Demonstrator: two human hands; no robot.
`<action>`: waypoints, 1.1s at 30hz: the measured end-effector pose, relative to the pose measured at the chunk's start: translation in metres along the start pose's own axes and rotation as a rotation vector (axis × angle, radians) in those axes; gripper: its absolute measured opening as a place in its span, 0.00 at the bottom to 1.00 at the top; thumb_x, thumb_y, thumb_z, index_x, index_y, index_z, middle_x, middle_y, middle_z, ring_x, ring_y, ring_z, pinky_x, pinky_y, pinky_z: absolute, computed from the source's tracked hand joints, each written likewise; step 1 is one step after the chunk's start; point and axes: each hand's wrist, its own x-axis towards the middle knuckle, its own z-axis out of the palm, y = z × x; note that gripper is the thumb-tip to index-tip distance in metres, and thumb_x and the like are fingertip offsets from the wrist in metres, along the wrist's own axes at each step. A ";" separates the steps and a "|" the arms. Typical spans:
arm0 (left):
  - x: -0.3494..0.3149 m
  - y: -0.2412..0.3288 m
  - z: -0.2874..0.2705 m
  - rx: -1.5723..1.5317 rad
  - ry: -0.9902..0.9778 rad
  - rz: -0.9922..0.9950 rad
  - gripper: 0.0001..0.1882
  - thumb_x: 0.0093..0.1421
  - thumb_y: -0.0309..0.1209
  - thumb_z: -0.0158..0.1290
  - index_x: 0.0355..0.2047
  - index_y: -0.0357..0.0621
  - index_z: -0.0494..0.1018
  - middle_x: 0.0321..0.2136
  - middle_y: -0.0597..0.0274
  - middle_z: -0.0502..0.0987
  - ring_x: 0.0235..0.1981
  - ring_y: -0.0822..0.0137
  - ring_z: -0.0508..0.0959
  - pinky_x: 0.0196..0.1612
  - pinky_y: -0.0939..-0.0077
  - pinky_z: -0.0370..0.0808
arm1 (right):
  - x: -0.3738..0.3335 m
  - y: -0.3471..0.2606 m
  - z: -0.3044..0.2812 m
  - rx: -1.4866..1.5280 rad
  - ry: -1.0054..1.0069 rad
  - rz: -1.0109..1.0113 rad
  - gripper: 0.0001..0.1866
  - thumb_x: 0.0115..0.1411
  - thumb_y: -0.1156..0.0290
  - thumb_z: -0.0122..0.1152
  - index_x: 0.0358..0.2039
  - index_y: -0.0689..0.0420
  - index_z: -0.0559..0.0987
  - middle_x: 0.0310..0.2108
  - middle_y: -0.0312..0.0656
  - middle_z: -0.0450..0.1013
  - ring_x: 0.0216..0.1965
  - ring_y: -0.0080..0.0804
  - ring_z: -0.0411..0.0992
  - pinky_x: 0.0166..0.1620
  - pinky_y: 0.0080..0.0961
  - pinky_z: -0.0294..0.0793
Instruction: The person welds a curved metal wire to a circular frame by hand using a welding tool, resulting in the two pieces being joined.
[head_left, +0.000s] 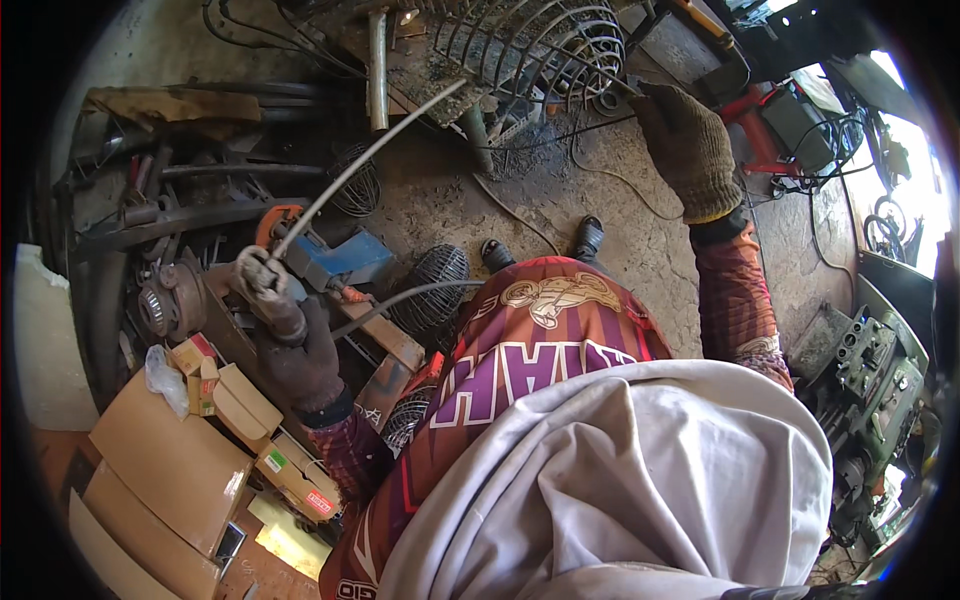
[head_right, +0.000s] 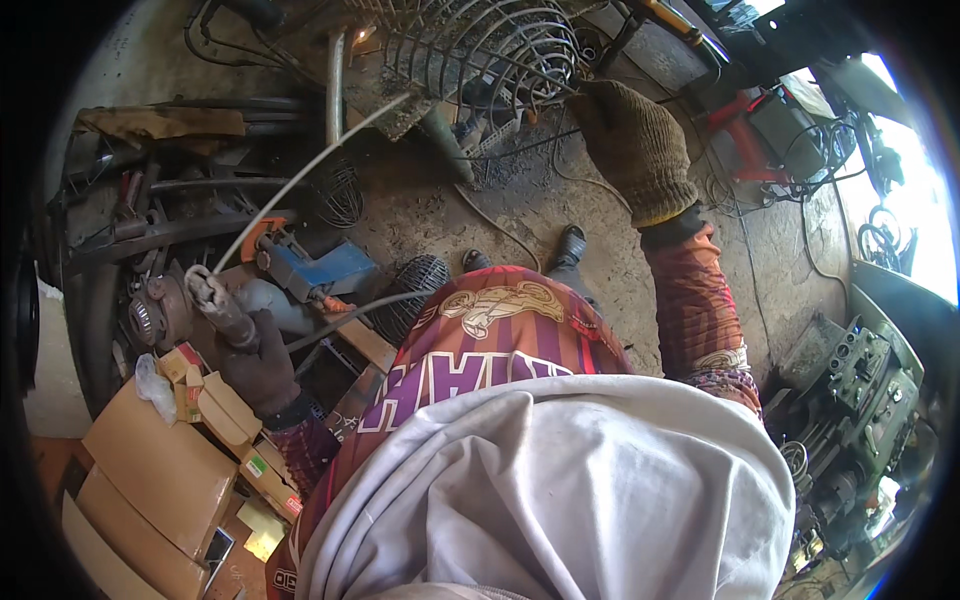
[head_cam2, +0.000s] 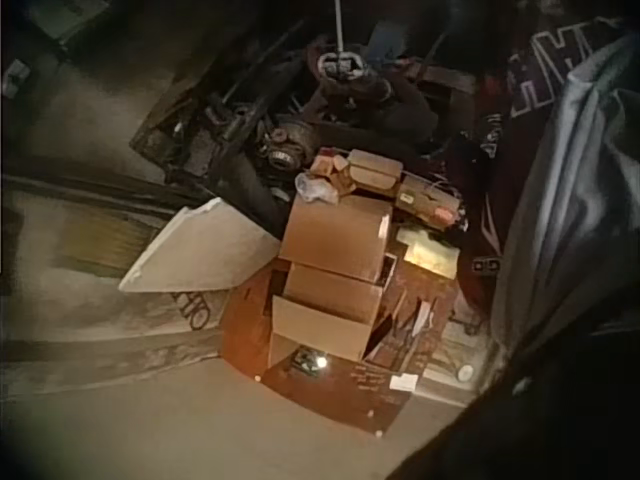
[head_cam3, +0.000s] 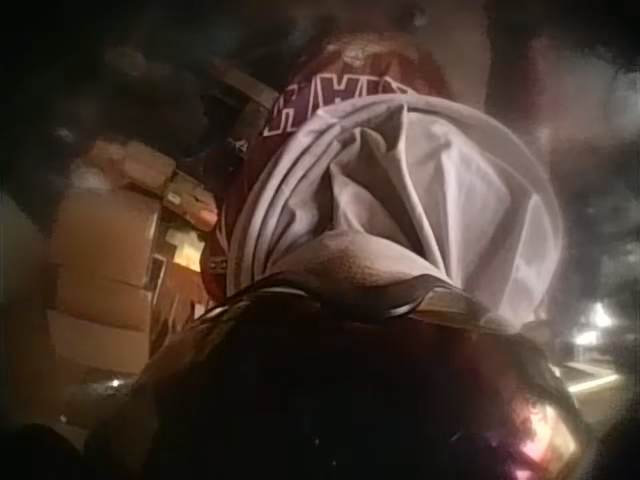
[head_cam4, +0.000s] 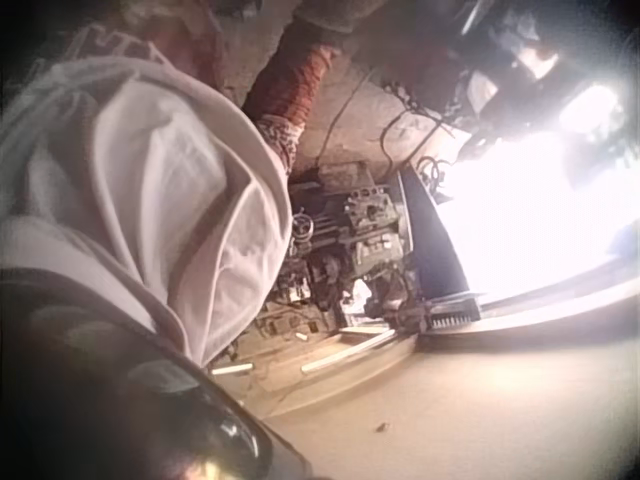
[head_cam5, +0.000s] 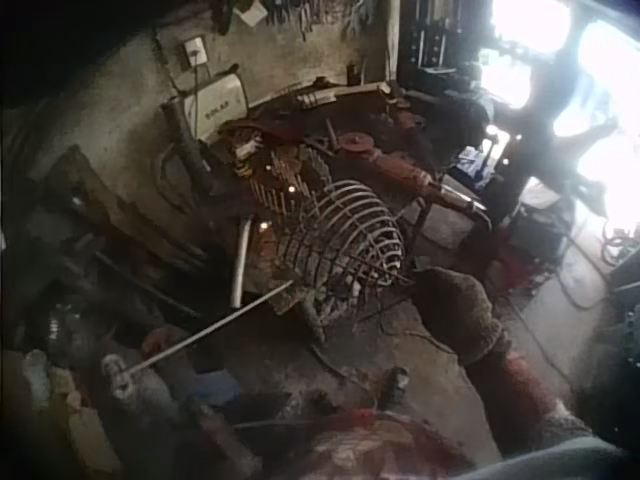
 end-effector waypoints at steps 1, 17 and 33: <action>0.000 -0.002 0.002 -0.026 0.037 -0.044 0.21 0.58 0.36 0.65 0.46 0.34 0.74 0.37 0.53 0.81 0.37 0.58 0.81 0.44 0.64 0.77 | -0.002 0.001 0.001 -0.011 -0.005 -0.013 0.17 0.66 0.53 0.58 0.45 0.52 0.82 0.38 0.47 0.80 0.40 0.49 0.80 0.42 0.41 0.79; 0.014 0.004 0.009 0.126 -0.027 -0.119 0.25 0.59 0.40 0.63 0.50 0.35 0.74 0.37 0.51 0.82 0.36 0.57 0.84 0.39 0.62 0.78 | -0.001 0.002 0.004 -0.027 0.052 -0.042 0.15 0.66 0.55 0.60 0.44 0.51 0.82 0.36 0.46 0.81 0.38 0.49 0.80 0.39 0.41 0.79; 0.017 -0.012 0.007 0.086 -0.102 0.086 0.27 0.59 0.26 0.61 0.58 0.32 0.69 0.44 0.55 0.77 0.38 0.64 0.81 0.42 0.70 0.80 | -0.001 0.011 0.009 -0.135 0.096 -0.214 0.09 0.65 0.66 0.62 0.42 0.55 0.81 0.37 0.44 0.80 0.38 0.45 0.80 0.38 0.36 0.80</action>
